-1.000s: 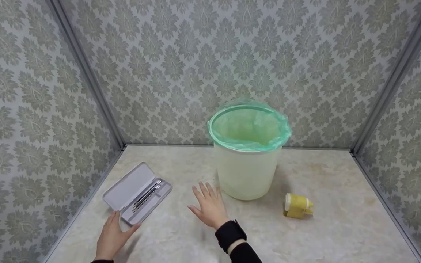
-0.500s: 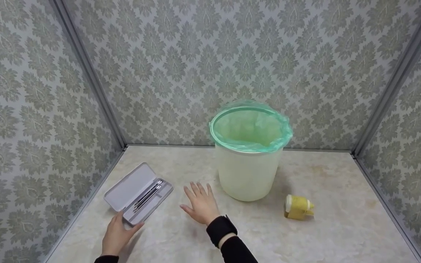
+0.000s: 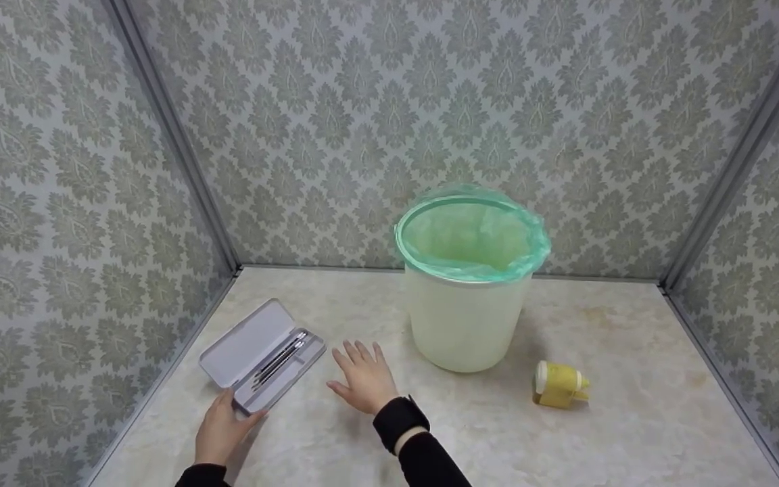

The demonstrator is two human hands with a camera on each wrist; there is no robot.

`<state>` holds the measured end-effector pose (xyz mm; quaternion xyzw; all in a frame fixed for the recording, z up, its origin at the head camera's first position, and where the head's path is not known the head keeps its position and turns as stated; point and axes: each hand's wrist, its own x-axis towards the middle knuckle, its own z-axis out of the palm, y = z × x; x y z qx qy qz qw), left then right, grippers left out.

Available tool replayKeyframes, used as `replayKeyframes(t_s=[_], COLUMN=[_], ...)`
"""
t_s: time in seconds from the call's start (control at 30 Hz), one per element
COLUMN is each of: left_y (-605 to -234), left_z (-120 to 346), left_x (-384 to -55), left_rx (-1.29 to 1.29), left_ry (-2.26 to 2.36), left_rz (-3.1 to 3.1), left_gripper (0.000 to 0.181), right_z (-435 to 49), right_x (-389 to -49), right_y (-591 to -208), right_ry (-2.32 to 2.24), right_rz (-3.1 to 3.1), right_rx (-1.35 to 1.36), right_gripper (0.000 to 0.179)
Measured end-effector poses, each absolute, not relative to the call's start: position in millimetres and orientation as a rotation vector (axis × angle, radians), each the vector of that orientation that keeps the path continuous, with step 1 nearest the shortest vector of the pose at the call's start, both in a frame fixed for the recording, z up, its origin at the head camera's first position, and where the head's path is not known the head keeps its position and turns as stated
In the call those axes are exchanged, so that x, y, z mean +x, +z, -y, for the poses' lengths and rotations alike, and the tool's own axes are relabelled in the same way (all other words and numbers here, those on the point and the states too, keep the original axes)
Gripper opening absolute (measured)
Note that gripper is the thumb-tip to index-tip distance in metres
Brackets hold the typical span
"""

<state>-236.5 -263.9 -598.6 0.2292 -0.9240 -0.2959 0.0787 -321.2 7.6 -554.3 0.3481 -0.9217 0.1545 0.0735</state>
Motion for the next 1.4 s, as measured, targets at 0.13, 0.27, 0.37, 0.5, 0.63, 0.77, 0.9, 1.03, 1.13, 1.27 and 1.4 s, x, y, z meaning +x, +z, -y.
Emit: replayKeyframes(t_s=[0.13, 0.27, 0.37, 0.5, 0.63, 0.77, 0.9, 1.03, 1.13, 1.27, 1.4], left_y=[-595, -591, -589, -588, -586, -585, -585, -584, -583, -582, -582], left_z=[267, 269, 270, 269, 270, 271, 267, 263, 260, 256, 254], left_x=[-237, -237, -237, -236, -234, -233, -231, -228, -224, -220, -215], left_rx=[0.675, 0.618, 0.569, 0.520, 0.430, 0.308, 0.242, 0.174, 0.119, 0.058, -0.008], left_ry=[-0.848, -0.795, -0.775, -0.777, -0.734, -0.675, -0.656, -0.660, -0.671, -0.682, -0.679], left_rz=[2.814, 2.819, 2.817, 2.844, 2.870, 2.879, 2.922, 2.949, 2.953, 2.987, 3.013], left_gripper=[0.084, 0.080, 0.078, 0.079, 0.075, 0.069, 0.070, 0.073, 0.077, 0.080, 0.080], right_z=[-1, 3, 6, 9, 13, 14, 15, 17, 17, 17, 17], right_x=[-323, -325, -325, -324, -325, -326, -326, -325, -326, -325, -324], right_y=[-555, -553, -550, -548, -547, -548, -552, -557, -560, -563, -565], right_ry=[0.443, 0.440, 0.437, 0.418, 0.383, 0.362, 0.348, 0.353, 0.357, 0.376, 0.394], right_rz=[2.758, 2.753, 2.740, 2.705, 2.662, 2.634, 2.615, 2.594, 2.573, 2.554, 2.553], right_rx=[1.064, 1.074, 1.087, 1.116, 1.144, 1.171, 1.194, 1.209, 1.219, 1.223, 1.227], right_gripper=[0.059, 0.058, 0.056, 0.053, 0.049, 0.046, 0.041, 0.034, 0.029, 0.023, 0.017])
